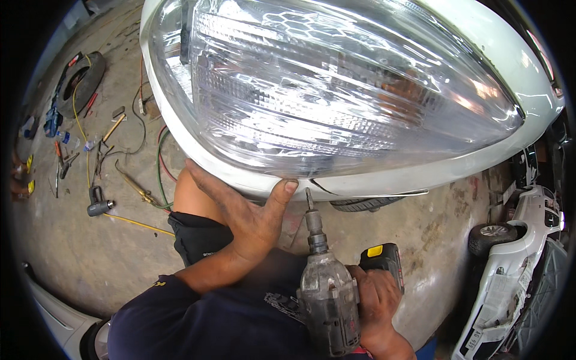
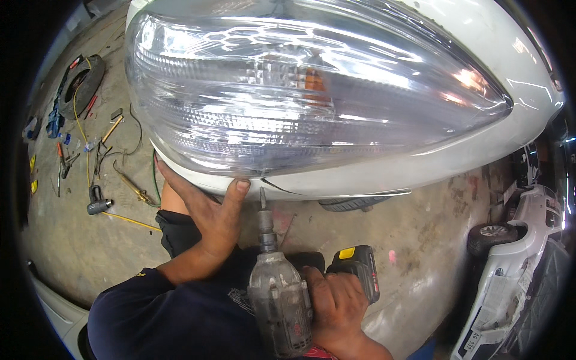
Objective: The person aligns and attaches a white car bumper to the front of a vehicle by hand and using a power drill.
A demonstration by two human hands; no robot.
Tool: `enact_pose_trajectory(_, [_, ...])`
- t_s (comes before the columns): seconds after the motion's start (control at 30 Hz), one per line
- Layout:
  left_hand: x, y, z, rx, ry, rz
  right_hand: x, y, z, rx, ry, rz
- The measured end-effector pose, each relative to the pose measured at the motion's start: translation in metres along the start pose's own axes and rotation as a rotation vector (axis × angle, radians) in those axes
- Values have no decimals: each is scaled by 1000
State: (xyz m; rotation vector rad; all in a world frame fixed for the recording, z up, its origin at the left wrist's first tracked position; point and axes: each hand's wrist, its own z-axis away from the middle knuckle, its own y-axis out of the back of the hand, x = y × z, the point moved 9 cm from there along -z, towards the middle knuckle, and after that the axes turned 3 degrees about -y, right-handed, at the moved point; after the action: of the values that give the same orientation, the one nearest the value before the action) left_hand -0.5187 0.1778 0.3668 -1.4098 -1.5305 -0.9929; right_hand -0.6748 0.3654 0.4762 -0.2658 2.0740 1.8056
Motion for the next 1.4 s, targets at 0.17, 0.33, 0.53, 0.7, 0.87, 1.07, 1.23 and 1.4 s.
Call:
enact_pose_trajectory(0.17, [3,-2,-1,-27,9,-5,-1,-1,4,-31,-52,33])
enact_pose_trajectory(0.33, [-9,3,10,-79,64,56,-2,-4,-1,-37,-59,75])
enact_pose_trajectory(0.53, [-52,51,9,-154,123,115,-8,4,-6,-61,-135,82])
enact_pose_trajectory(0.7, [-141,66,11,-219,508,305,-12,2,-2,-36,-150,86])
enact_pose_trajectory(0.87, [-154,59,21,-192,437,294,-8,-2,1,1,-182,15])
enact_pose_trajectory(1.07, [-137,46,25,-104,466,438,-18,6,-1,-48,-241,79])
enact_pose_trajectory(1.23, [-126,38,25,-81,468,520,-26,5,-2,-47,-256,102])
enact_pose_trajectory(1.4, [-118,41,21,-96,440,515,-26,2,1,-58,-280,53])
